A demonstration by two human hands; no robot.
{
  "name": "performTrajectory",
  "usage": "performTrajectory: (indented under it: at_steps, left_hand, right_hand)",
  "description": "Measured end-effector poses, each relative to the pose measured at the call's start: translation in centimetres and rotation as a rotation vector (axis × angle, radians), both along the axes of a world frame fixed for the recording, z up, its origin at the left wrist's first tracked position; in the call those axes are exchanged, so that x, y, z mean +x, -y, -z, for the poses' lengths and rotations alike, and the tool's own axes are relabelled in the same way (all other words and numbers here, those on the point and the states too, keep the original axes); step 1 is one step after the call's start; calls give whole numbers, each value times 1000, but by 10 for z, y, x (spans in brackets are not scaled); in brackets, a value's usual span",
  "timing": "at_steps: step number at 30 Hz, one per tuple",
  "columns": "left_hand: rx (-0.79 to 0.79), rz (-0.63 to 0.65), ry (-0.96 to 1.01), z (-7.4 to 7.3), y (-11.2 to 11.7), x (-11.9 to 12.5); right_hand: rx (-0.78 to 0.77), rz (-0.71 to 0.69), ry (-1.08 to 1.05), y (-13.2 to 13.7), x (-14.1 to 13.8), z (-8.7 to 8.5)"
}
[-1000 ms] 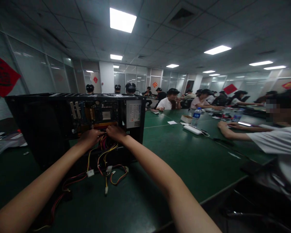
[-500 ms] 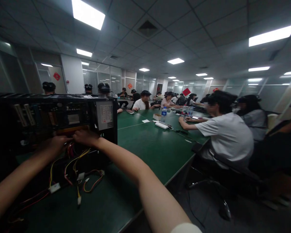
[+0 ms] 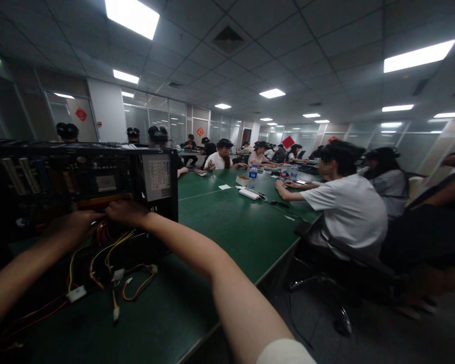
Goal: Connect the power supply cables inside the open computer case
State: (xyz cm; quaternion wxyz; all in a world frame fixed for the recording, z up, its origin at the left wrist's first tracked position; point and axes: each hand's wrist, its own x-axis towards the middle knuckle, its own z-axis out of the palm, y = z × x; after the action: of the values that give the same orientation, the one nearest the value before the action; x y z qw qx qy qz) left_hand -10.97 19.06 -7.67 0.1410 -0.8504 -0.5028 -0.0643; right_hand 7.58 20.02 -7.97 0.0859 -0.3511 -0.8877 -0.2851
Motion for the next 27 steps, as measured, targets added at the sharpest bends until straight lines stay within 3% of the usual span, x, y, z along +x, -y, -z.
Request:
performTrajectory:
  at_steps: [8, 27]
  left_hand:
    - [22, -17, -28, 0, 1, 1]
    - [8, -96, 95, -8, 23, 13]
  right_hand:
    - [15, -26, 27, -4, 1, -1]
    - [-224, 111, -241, 7, 12, 7]
